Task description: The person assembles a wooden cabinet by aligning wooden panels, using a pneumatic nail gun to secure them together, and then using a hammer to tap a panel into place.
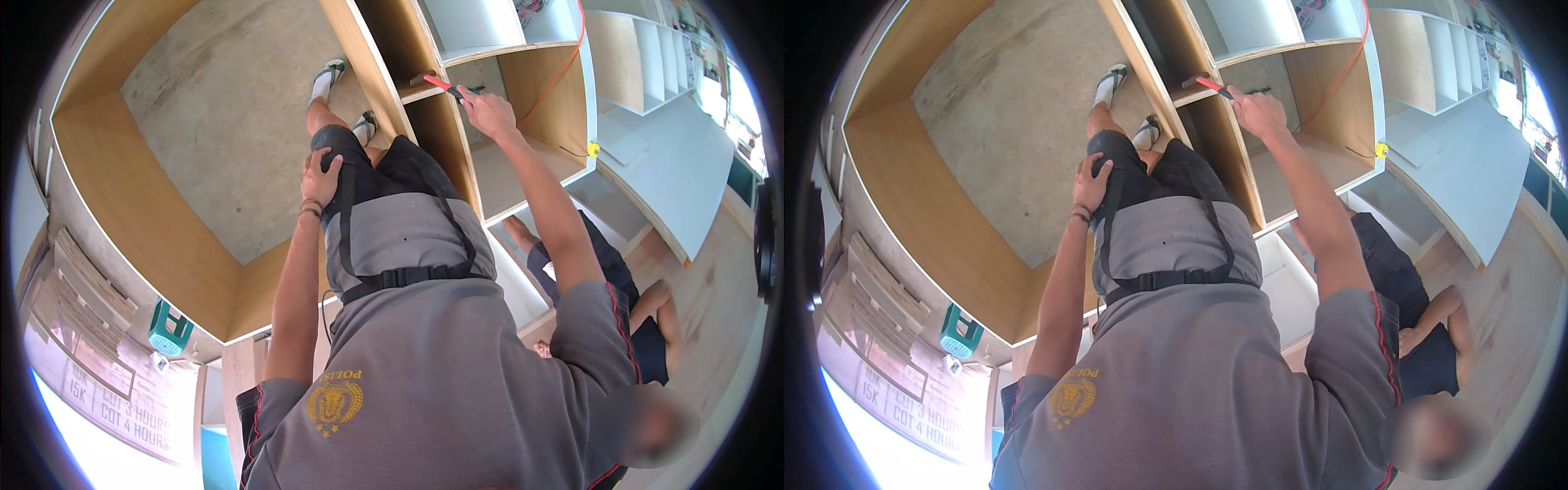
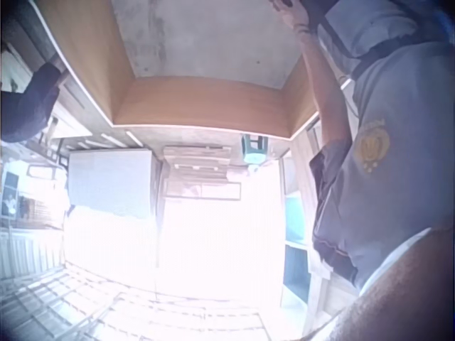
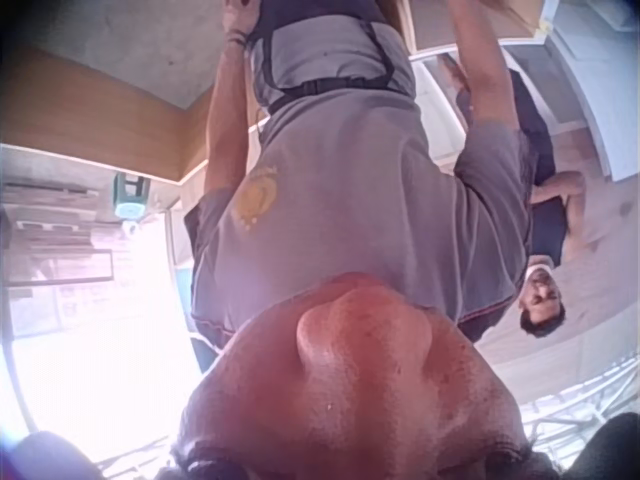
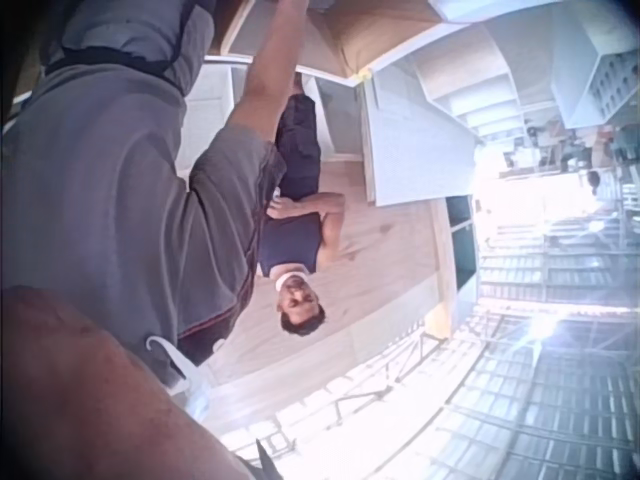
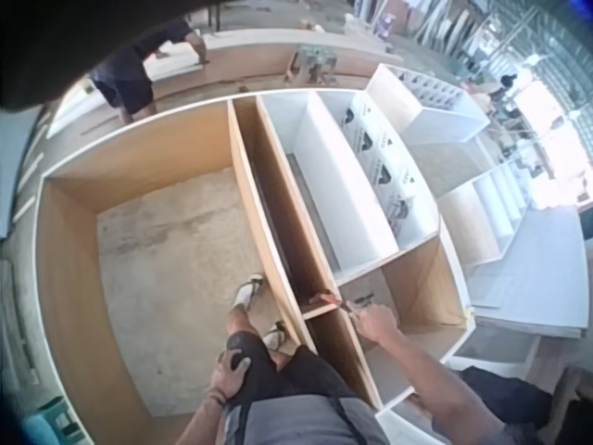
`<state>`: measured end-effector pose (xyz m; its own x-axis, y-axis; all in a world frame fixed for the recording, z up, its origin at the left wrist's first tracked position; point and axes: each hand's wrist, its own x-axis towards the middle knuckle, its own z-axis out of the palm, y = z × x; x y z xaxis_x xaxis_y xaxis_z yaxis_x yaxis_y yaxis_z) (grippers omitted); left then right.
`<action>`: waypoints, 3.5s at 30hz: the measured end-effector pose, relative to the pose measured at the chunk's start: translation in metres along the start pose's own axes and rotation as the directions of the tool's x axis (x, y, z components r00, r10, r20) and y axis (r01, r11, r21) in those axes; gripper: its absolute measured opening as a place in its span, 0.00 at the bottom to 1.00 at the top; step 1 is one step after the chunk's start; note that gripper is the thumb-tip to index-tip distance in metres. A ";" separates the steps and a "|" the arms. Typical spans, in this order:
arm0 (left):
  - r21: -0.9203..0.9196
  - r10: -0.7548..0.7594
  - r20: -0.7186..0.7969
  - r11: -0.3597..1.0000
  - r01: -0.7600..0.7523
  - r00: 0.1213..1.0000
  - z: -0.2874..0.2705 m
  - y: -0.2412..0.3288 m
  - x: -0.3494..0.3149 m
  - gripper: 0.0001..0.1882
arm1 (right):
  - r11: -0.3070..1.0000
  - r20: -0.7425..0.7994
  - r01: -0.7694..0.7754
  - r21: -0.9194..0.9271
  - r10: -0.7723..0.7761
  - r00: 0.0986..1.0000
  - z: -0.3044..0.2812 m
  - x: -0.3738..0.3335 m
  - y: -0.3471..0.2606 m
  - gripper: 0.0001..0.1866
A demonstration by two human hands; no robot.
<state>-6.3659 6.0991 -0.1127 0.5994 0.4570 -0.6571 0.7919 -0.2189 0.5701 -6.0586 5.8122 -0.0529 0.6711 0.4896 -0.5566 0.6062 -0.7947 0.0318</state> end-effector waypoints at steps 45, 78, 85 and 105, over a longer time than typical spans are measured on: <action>-0.057 -0.071 -0.029 0.996 0.069 0.997 0.007 -0.010 -0.010 0.25 | 0.886 0.057 0.301 -0.351 -0.301 0.952 -0.040 0.045 0.027 0.16; 0.010 0.086 -0.055 0.996 -0.086 0.995 0.001 0.002 -0.004 0.22 | 0.955 -0.066 0.170 -0.244 -0.191 0.979 -0.018 0.026 0.029 0.19; 0.152 0.478 -0.007 0.869 -0.472 0.878 0.006 0.058 0.059 0.20 | 0.947 -0.392 0.098 0.307 0.031 0.920 0.024 -0.061 -0.019 0.13; -0.566 -0.030 0.638 0.661 0.494 0.770 0.216 0.236 0.209 0.25 | -0.560 0.496 -0.543 0.626 0.823 -0.276 0.260 -0.267 -0.180 0.14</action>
<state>-6.0287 5.9565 -0.2217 0.5124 -0.1914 -0.8371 0.7531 0.5686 0.3310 -6.4576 5.7309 -0.1259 0.1015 -0.9674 -0.2321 -0.9709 -0.0455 -0.2350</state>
